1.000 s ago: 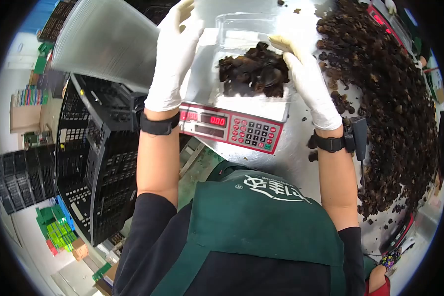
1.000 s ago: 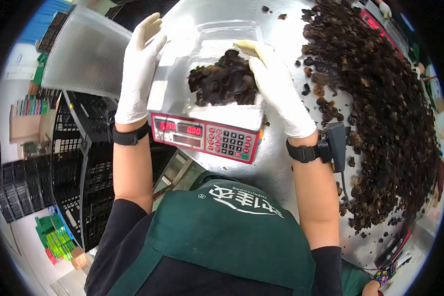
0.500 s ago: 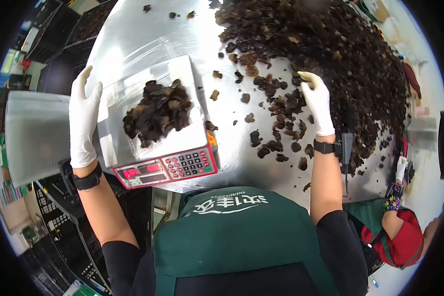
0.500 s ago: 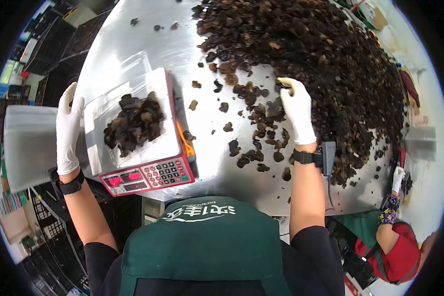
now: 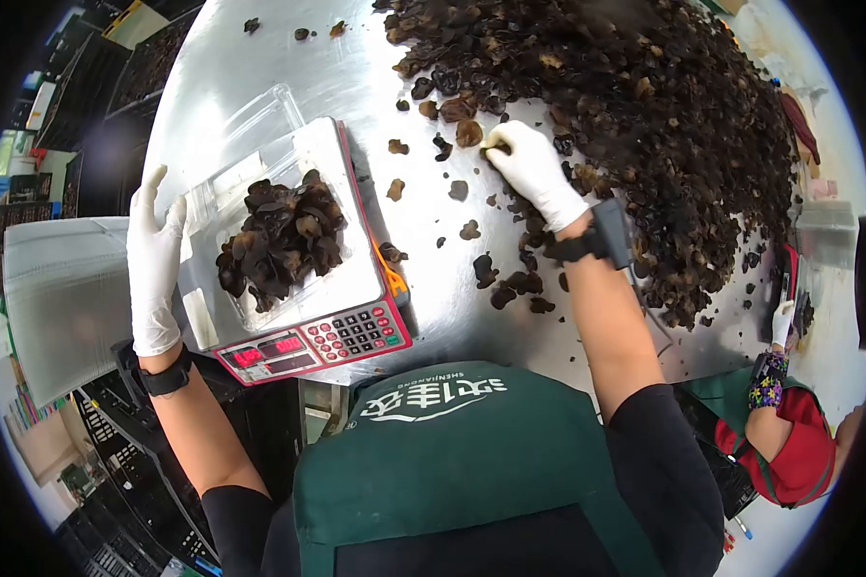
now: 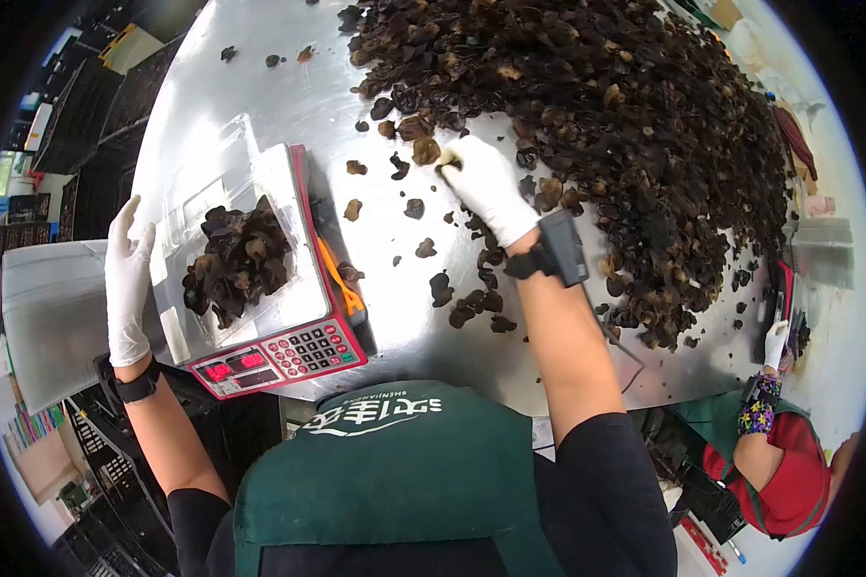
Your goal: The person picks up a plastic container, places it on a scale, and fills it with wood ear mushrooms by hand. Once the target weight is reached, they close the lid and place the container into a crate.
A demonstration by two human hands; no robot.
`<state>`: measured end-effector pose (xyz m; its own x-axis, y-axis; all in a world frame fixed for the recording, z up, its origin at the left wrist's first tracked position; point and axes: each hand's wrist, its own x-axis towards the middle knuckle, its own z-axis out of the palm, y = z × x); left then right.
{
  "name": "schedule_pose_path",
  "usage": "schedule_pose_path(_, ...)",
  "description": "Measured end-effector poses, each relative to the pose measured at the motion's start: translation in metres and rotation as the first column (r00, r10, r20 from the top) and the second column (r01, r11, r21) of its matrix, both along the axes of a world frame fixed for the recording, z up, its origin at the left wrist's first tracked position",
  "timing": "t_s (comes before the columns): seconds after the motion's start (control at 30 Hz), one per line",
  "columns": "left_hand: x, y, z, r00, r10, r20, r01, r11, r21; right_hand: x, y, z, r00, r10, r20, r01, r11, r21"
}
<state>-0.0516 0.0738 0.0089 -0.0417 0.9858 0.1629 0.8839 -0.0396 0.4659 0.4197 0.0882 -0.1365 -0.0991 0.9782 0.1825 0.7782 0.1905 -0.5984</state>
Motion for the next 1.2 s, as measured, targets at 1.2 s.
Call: schedule_pose_path(1.2, -0.008, -0.042, 0.001, 0.984, 0.090, 0.157, -0.100, 0.993, 0.063, -0.020, -0.032, 0.079, 0.987, -0.085, -0.135, 0.024, 0.917, -0.398)
